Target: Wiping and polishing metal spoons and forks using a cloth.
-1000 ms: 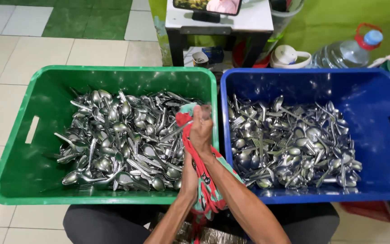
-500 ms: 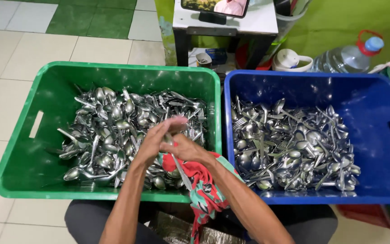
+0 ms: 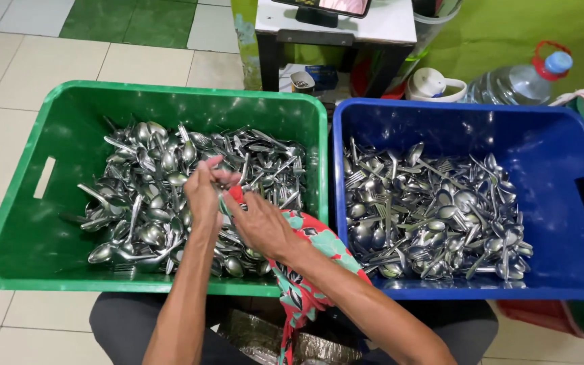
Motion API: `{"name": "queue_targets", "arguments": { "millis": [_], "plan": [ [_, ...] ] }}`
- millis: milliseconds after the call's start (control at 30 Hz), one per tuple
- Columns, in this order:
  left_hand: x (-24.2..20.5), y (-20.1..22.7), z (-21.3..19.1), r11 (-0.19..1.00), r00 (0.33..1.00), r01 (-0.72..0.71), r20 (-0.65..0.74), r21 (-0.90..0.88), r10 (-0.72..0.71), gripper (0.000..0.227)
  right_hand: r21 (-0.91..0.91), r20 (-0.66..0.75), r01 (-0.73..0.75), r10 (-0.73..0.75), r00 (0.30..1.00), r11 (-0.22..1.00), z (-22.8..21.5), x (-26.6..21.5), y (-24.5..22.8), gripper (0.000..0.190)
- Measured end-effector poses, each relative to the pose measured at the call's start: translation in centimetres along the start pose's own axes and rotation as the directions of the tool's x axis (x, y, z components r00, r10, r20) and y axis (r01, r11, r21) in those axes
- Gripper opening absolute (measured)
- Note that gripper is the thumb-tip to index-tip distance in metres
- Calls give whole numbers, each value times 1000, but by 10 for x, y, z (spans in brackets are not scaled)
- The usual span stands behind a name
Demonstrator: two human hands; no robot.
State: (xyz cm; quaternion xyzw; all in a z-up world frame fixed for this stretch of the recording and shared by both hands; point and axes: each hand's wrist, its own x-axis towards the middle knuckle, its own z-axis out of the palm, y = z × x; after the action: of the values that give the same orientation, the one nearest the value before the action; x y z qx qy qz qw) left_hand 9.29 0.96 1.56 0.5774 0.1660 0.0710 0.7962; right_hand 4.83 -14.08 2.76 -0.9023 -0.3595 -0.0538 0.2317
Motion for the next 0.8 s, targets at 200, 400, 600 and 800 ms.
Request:
{"name": "queue_targets", "arguments": {
  "millis": [200,400,600,800],
  "plan": [
    [14,6,-17,975,1000,-11,13,-224,14,43,710,274,-336,197,941,619,4,-2,13,49],
    [58,13,-68,988,954,96,-273,-125,-127,36,686,634,-602,68,770,408,3,-5,26,82],
    [95,0,-69,959,893,31,-423,-282,-154,38,55,754,-288,149,639,956,96,-20,47,50],
    [-20,62,135,983,891,41,452,-181,46,70,23,721,-322,207,661,946,136,-32,67,62]
  ]
}}
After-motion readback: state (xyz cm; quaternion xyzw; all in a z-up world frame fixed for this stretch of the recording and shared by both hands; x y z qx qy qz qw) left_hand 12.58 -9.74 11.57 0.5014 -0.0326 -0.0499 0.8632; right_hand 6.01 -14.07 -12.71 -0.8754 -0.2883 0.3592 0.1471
